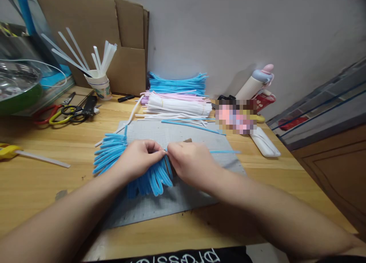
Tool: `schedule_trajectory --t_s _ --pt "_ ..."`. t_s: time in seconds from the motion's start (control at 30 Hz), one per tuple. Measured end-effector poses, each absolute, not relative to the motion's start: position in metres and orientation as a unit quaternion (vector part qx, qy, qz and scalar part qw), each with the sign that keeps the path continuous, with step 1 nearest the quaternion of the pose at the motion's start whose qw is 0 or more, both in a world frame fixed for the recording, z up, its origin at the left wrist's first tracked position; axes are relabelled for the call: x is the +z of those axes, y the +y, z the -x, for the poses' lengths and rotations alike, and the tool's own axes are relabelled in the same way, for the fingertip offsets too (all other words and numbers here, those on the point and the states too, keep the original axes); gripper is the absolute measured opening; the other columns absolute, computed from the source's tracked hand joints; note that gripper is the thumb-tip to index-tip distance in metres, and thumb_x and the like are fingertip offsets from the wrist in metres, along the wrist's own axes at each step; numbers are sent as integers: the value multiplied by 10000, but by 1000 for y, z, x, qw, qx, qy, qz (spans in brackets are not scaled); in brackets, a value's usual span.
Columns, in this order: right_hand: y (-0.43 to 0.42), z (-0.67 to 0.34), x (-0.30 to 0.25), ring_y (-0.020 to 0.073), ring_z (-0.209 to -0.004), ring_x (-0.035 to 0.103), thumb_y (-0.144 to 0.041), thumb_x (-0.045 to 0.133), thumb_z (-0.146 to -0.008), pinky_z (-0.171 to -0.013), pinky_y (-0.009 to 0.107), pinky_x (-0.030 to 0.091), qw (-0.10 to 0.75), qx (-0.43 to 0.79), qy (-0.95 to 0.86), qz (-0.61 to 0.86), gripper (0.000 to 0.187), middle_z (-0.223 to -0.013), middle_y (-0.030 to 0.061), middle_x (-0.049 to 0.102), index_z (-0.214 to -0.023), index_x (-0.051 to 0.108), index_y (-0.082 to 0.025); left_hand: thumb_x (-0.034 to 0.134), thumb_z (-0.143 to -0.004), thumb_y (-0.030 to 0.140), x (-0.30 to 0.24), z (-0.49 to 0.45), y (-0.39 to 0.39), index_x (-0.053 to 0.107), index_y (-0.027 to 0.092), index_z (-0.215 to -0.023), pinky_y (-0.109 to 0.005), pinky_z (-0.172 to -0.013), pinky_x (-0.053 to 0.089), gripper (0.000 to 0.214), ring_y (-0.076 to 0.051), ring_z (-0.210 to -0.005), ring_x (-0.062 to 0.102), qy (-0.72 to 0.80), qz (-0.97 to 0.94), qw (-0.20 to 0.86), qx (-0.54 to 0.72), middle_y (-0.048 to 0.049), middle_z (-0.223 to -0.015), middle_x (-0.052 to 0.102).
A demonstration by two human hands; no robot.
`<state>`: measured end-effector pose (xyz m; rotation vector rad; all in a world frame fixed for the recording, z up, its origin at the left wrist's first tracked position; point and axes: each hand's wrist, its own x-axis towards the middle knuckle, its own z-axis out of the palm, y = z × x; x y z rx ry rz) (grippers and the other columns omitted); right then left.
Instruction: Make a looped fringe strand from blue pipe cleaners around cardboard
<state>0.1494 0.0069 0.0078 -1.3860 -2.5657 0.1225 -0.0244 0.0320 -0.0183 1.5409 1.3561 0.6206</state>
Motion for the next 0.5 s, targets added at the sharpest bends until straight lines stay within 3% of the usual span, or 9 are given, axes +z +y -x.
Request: schedule_trajectory --t_s 0.23,0.37,0.5 --pt "4 -151 -17 114 -658 568 -200 467 -901 -592 222 346 294 143 -808 490 163 -736 12 650 -843 616 -169 643 -658 431 -17 22 30 686 150 -680 -239 -552 422 285 -154 -592 562 555 -614 470 307 -23 -639 669" --pt "4 -145 -31 89 -515 479 -172 484 -836 -530 221 311 368 49 -786 493 214 -548 -23 539 -631 546 -179 655 -647 402 -18 19 26 677 158 -654 -230 -554 421 245 -145 -583 568 551 -602 474 332 -16 -638 676" --pt "2 -142 -40 93 -508 485 -186 468 -873 -538 242 305 374 -61 -801 463 280 -532 -12 538 -597 517 -181 655 -642 372 -15 16 23 674 161 -638 -227 -558 425 211 -139 -574 565 553 -579 478 361 -7 -620 671"
